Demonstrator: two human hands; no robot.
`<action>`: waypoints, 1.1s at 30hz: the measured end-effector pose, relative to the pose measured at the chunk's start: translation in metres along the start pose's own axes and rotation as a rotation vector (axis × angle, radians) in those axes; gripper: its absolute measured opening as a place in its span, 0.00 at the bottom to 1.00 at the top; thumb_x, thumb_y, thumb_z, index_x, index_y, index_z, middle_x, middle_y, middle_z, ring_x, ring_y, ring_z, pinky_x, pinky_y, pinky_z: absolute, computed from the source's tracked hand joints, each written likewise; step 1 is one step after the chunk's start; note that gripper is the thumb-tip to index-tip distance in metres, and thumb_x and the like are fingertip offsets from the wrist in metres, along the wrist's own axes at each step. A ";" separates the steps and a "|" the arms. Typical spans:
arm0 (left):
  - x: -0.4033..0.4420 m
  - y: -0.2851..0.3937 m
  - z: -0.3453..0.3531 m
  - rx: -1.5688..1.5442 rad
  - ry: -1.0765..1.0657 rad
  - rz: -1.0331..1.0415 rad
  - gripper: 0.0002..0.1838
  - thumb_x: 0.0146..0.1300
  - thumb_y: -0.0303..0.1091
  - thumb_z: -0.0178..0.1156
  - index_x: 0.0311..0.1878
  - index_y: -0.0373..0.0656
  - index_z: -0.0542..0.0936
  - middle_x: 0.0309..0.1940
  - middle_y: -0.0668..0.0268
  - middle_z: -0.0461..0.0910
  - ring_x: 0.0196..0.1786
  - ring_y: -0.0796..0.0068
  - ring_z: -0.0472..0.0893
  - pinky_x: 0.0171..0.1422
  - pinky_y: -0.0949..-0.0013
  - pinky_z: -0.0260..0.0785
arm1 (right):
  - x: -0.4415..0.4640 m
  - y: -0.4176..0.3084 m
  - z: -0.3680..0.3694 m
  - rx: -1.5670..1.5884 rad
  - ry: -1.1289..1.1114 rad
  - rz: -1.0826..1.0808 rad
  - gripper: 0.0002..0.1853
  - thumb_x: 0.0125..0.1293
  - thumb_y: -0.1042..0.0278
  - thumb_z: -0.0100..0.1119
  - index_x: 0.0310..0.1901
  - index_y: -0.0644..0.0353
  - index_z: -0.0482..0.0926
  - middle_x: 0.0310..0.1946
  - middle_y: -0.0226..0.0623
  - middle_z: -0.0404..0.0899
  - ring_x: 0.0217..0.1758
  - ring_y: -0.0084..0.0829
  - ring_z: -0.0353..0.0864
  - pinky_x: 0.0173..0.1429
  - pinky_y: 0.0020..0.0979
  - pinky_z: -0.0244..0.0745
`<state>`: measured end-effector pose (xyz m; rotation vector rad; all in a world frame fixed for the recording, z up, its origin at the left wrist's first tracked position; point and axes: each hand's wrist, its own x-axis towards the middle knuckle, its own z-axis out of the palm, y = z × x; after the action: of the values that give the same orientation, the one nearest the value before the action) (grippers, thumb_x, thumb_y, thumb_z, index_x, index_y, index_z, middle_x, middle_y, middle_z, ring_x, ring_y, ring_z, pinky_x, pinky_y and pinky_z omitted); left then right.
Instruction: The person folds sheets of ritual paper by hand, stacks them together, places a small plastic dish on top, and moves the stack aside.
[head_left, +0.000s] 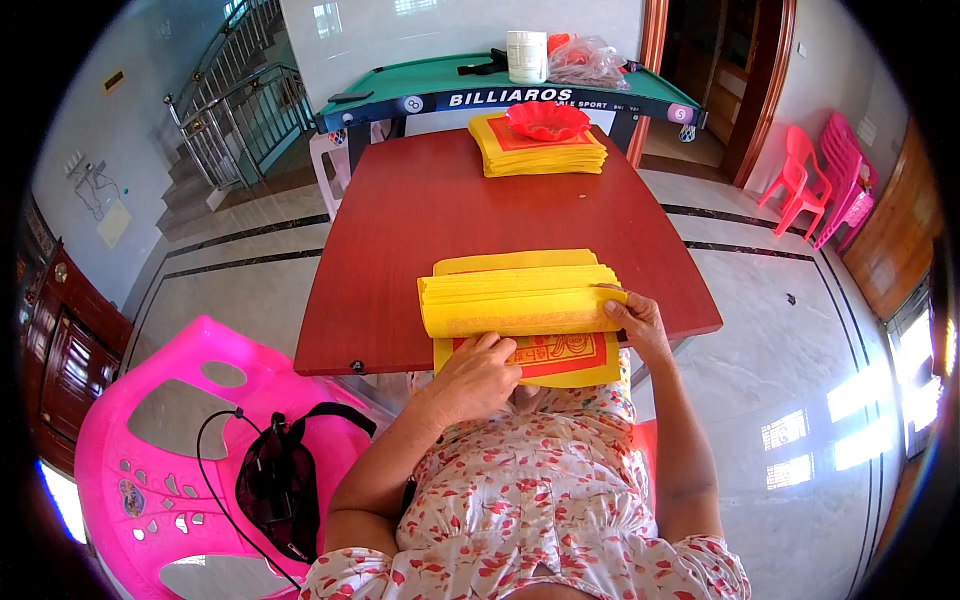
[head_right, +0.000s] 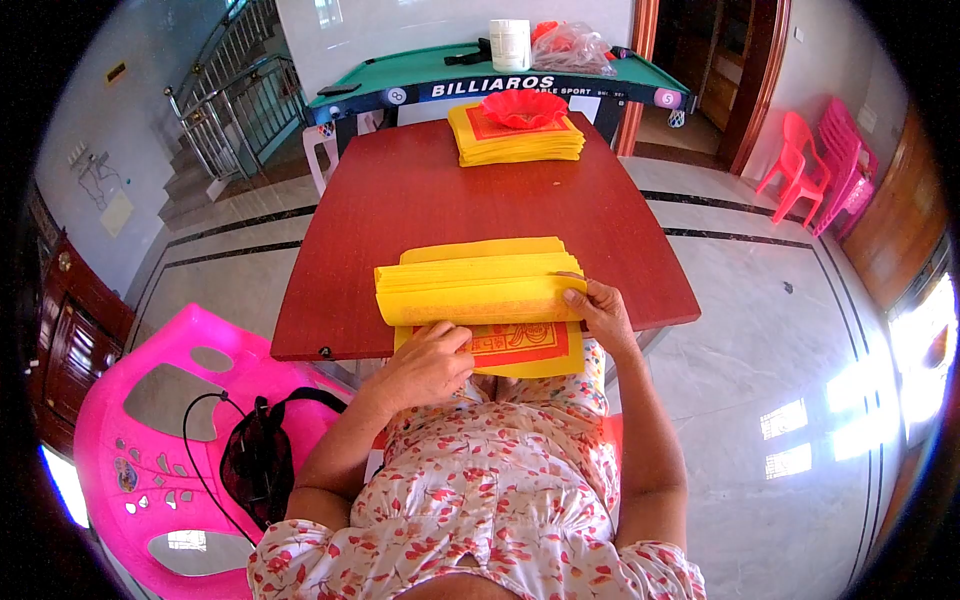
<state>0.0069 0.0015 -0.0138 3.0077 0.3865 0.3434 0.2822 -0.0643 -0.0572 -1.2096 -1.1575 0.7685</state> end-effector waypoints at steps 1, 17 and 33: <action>0.000 0.000 0.000 0.000 0.000 0.000 0.07 0.51 0.28 0.58 0.30 0.37 0.83 0.39 0.56 0.75 0.47 0.64 0.72 0.58 0.61 0.63 | 0.000 -0.001 0.000 -0.008 0.006 0.009 0.15 0.66 0.60 0.55 0.46 0.63 0.79 0.32 0.29 0.80 0.33 0.16 0.77 0.38 0.23 0.77; 0.000 -0.003 0.003 0.032 0.040 0.041 0.06 0.53 0.28 0.57 0.30 0.37 0.81 0.37 0.59 0.77 0.45 0.65 0.73 0.54 0.64 0.66 | 0.001 0.000 0.000 0.009 -0.004 0.012 0.15 0.66 0.62 0.54 0.47 0.64 0.78 0.32 0.27 0.80 0.34 0.15 0.75 0.39 0.23 0.76; 0.000 -0.004 0.007 0.061 0.073 0.051 0.06 0.53 0.31 0.61 0.28 0.38 0.80 0.35 0.63 0.77 0.42 0.68 0.74 0.51 0.66 0.69 | 0.000 -0.001 0.000 -0.016 0.004 0.017 0.16 0.66 0.61 0.54 0.48 0.63 0.79 0.34 0.33 0.82 0.35 0.20 0.80 0.40 0.25 0.79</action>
<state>0.0073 0.0050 -0.0207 3.0761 0.3323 0.4546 0.2818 -0.0641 -0.0566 -1.2351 -1.1538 0.7701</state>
